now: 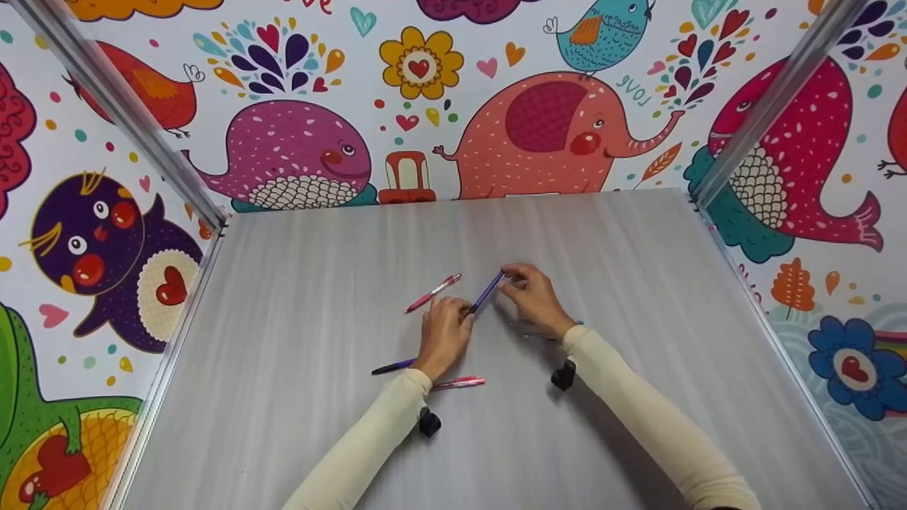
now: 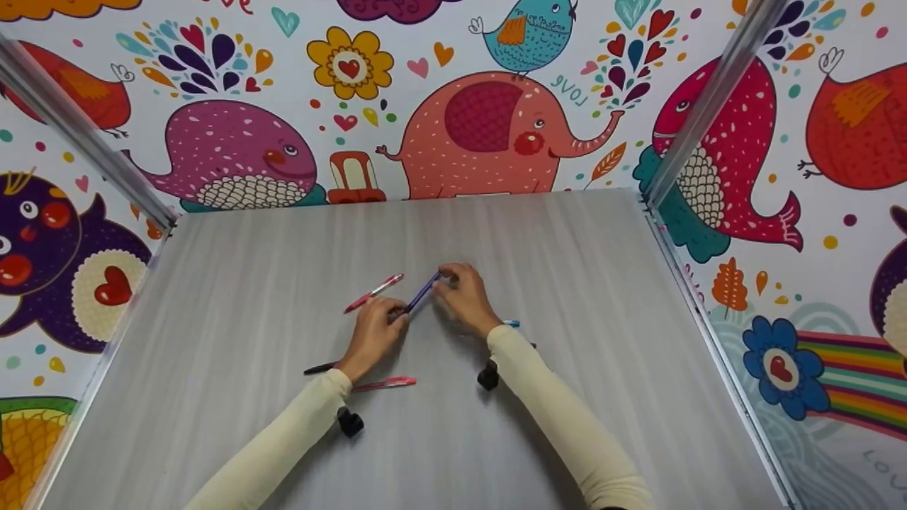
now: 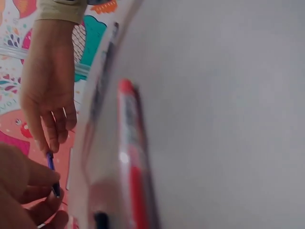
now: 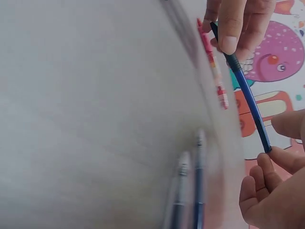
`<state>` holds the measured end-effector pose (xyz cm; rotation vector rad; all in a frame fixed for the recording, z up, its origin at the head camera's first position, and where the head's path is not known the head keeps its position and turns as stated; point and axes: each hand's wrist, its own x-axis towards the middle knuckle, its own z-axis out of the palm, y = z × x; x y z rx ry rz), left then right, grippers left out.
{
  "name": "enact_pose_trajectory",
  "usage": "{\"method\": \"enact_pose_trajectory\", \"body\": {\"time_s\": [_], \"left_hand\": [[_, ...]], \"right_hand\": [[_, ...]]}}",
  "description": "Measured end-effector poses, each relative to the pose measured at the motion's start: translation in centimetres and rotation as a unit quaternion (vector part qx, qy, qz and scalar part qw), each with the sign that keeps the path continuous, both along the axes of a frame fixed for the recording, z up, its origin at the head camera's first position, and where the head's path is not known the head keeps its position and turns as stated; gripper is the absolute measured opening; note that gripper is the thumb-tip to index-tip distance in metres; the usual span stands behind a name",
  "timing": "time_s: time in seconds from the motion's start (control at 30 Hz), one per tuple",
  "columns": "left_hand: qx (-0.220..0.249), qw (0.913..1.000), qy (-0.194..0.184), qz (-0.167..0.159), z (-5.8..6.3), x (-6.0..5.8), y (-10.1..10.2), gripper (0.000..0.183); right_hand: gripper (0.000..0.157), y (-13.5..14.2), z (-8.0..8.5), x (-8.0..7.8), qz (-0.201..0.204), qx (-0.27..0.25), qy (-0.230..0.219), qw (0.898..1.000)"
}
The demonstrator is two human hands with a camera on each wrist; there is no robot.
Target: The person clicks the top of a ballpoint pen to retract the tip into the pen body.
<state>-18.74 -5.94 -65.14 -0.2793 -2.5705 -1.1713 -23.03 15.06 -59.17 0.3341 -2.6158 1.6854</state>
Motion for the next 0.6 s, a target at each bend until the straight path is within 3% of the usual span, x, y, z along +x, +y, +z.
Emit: {"method": "enact_pose_trajectory", "body": {"time_s": [0.03,0.13,0.27,0.33,0.5,0.6], "left_hand": [[0.003,1.0000,-0.003,-0.005,-0.1,-0.1,0.1,0.011],[0.037,0.9990,-0.016,-0.018,1.2,0.3,0.6,0.012],[0.078,0.9955,-0.044,-0.033,4.7,1.7,1.2,0.015],[0.085,0.9937,-0.061,-0.038,5.9,2.2,1.5,0.018],[0.112,0.9864,-0.108,-0.053,7.1,2.6,2.0,0.023],[0.138,0.9777,-0.143,-0.067,7.5,2.9,2.2,0.024]], "right_hand": [[0.039,0.1,0.3,0.1,-0.001,-0.006,0.003,1.000],[0.040,0.5,1.1,0.6,-0.003,-0.021,0.005,1.000],[0.040,0.8,2.0,1.2,-0.002,-0.032,-0.001,0.999],[0.041,1.0,2.3,1.4,0.000,-0.036,-0.002,0.999],[0.043,1.3,2.9,1.9,0.006,-0.035,-0.002,0.999],[0.042,1.4,3.2,2.2,0.014,-0.037,-0.004,0.999]]}}
